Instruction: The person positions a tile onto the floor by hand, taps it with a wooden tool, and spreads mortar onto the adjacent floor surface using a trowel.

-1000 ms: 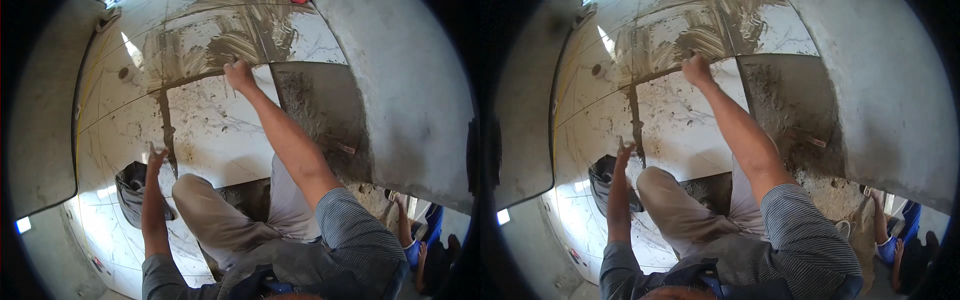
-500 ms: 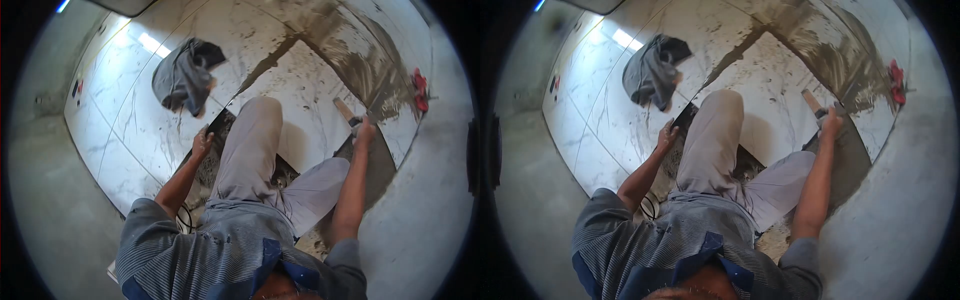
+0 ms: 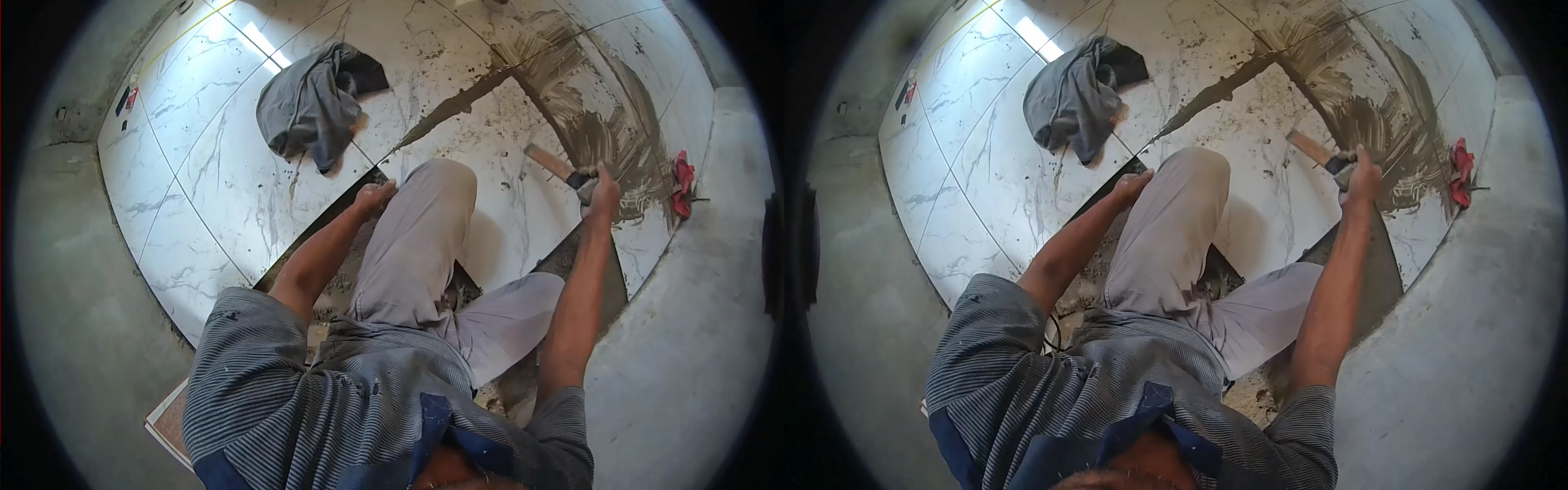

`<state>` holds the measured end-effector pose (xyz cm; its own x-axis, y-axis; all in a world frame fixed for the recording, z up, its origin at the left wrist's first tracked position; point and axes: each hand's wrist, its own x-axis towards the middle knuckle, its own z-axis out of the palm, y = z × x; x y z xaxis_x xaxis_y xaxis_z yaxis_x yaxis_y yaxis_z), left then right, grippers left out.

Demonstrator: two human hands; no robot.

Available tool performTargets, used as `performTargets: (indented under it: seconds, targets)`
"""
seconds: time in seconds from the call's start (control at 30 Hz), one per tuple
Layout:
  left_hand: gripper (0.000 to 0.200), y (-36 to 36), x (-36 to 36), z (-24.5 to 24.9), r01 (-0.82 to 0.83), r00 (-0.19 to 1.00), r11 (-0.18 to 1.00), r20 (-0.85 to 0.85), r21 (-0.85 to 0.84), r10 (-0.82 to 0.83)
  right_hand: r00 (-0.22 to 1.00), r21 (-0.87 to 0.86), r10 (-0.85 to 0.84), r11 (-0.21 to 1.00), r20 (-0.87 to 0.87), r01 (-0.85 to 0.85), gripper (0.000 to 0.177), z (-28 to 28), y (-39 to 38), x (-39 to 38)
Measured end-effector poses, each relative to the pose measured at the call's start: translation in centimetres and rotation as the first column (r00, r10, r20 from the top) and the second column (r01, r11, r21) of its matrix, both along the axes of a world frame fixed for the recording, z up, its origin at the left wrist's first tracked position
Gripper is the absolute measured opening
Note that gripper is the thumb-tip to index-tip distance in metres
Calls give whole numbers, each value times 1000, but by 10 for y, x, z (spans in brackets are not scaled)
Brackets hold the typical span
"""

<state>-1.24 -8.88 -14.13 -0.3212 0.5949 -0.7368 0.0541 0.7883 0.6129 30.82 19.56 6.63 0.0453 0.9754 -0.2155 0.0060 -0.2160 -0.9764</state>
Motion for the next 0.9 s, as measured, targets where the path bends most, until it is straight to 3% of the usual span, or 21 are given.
performTargets:
  seconds: [0.03,0.1,0.17,0.2,0.33,0.4,0.5,0.53,0.57,0.63,0.7,0.77,0.8,0.9]
  targets:
    - [54,3,3,-2,-4,1000,1000,4,-11,4,1000,-11,4,1000,4,-4,20,0,-2,-10]
    - [60,10,9,-6,-166,986,986,-38,-15,165,990,-96,96,990,-105,-106,20,-6,3,-35]
    - [59,12,9,-18,-147,987,989,-65,-27,145,958,-123,111,989,263,-81,18,-31,4,-61]
    - [58,11,12,-17,-144,984,988,-114,-50,138,989,-181,134,976,64,-120,22,-16,-11,-81]
    - [55,15,18,-10,-199,962,978,-204,-62,183,972,-220,230,951,44,-215,16,-20,10,-84]
    - [55,16,17,-8,-223,965,973,-153,-61,212,970,-113,228,965,-88,-237,16,-20,14,-80]
    - [55,19,18,-7,-234,963,972,-144,-35,227,987,-155,155,975,-31,-158,16,-27,17,-89]
    - [54,18,19,-8,-226,959,974,-180,-23,218,976,-193,146,975,160,-114,16,-28,10,-99]
    - [54,16,20,-9,-222,961,975,-177,-25,214,976,-195,142,975,164,-109,16,-32,14,-97]
    - [53,19,19,-10,-224,961,974,-171,-33,215,976,-278,214,937,-27,-213,16,-38,27,-99]
    - [54,25,16,-15,-214,961,976,-187,-34,204,973,-217,228,949,-29,-229,17,-30,37,-99]
    - [54,17,21,-18,-193,964,980,-197,-54,179,958,-196,186,953,-220,-230,16,-22,25,-105]
    - [54,19,19,-18,-195,967,978,-181,-70,180,959,-193,180,955,-220,-223,16,-24,21,-109]
    - [53,23,17,-29,-180,960,981,-228,-67,160,978,-167,210,965,21,-203,16,-36,8,-119]
